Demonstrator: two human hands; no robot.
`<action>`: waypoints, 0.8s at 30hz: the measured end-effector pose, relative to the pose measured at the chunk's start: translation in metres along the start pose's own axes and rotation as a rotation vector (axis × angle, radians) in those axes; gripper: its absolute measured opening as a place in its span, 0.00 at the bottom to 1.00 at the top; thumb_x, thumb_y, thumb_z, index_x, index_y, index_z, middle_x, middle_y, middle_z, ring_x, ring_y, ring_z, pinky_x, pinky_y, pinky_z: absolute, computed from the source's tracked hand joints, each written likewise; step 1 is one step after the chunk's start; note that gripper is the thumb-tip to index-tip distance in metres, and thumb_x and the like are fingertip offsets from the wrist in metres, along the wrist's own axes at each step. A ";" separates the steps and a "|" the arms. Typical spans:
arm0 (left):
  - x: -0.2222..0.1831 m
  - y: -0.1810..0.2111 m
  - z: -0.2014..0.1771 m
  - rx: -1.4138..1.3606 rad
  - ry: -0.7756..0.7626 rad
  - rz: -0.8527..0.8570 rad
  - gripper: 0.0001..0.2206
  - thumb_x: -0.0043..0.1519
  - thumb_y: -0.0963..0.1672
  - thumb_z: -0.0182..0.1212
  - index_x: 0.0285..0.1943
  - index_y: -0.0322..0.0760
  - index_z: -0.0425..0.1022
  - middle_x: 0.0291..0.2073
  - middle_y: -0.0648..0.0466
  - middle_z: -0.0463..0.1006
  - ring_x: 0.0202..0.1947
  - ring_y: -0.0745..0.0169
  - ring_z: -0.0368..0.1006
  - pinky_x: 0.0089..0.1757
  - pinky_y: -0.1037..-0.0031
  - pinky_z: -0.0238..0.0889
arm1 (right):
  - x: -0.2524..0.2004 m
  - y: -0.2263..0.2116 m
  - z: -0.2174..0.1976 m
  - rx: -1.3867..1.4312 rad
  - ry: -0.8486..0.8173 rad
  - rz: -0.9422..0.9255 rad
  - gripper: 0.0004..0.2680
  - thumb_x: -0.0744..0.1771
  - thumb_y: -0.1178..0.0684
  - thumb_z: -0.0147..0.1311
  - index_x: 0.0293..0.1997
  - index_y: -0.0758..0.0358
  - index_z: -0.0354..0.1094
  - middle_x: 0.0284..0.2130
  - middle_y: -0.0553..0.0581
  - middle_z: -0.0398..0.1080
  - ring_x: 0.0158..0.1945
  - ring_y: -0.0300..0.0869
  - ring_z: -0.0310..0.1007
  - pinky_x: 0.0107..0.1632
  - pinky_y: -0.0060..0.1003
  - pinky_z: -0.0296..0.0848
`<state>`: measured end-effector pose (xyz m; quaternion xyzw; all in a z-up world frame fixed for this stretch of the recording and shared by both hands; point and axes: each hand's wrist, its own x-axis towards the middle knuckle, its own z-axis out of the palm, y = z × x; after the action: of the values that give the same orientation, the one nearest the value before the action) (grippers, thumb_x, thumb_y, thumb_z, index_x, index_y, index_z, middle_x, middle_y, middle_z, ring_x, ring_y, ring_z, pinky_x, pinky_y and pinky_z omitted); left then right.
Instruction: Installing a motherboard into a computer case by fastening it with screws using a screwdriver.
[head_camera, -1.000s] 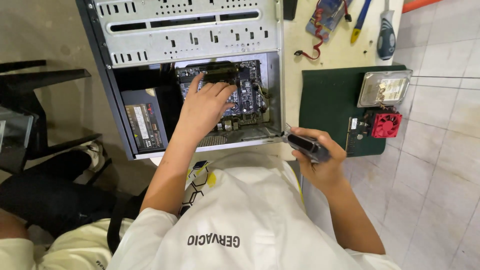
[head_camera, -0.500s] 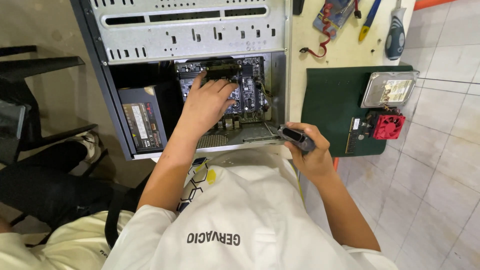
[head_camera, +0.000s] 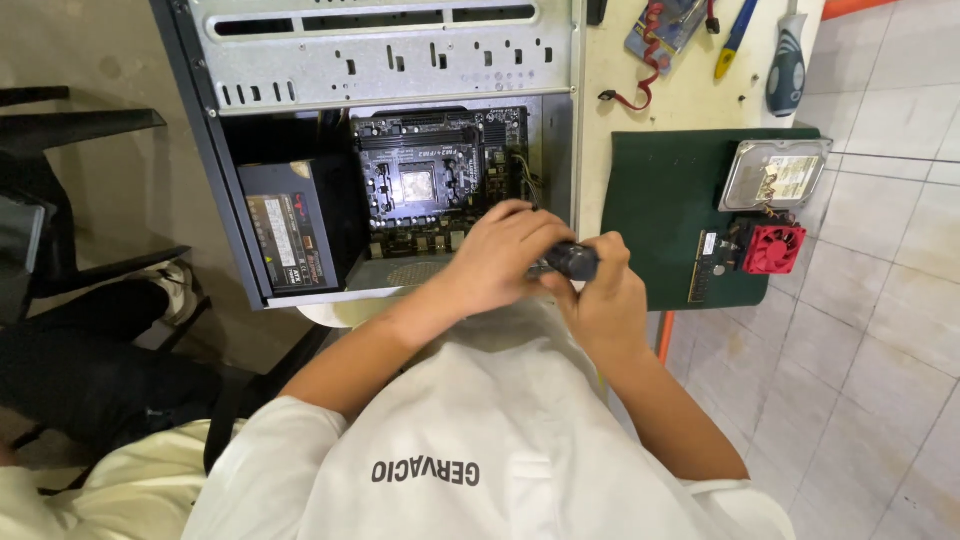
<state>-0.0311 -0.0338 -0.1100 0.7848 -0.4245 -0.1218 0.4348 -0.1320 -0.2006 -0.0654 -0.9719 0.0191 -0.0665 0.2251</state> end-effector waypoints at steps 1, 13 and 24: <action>-0.003 -0.010 0.024 -0.010 0.135 -0.003 0.27 0.44 0.47 0.82 0.51 0.41 0.75 0.41 0.55 0.79 0.45 0.56 0.79 0.63 0.57 0.56 | 0.009 -0.009 -0.013 -0.017 -0.093 -0.007 0.27 0.68 0.23 0.33 0.52 0.61 0.54 0.30 0.59 0.67 0.31 0.56 0.77 0.29 0.48 0.74; 0.020 -0.001 -0.034 -0.349 -0.111 0.026 0.24 0.51 0.47 0.79 0.56 0.40 0.77 0.52 0.44 0.69 0.53 0.35 0.67 0.59 0.42 0.57 | 0.054 -0.017 -0.072 -0.307 -0.181 -0.410 0.11 0.69 0.39 0.58 0.49 0.53 0.70 0.29 0.46 0.57 0.26 0.41 0.69 0.31 0.34 0.71; 0.020 -0.008 -0.038 -0.335 -0.070 0.041 0.11 0.60 0.41 0.70 0.50 0.43 0.76 0.42 0.56 0.81 0.50 0.54 0.75 0.66 0.46 0.43 | 0.063 -0.025 -0.092 -0.129 -0.387 -0.393 0.11 0.69 0.49 0.54 0.58 0.48 0.68 0.47 0.57 0.69 0.49 0.52 0.76 0.47 0.42 0.75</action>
<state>0.0068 -0.0257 -0.0903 0.6880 -0.4290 -0.2090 0.5468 -0.0819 -0.2224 0.0355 -0.9639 -0.2087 0.0794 0.1451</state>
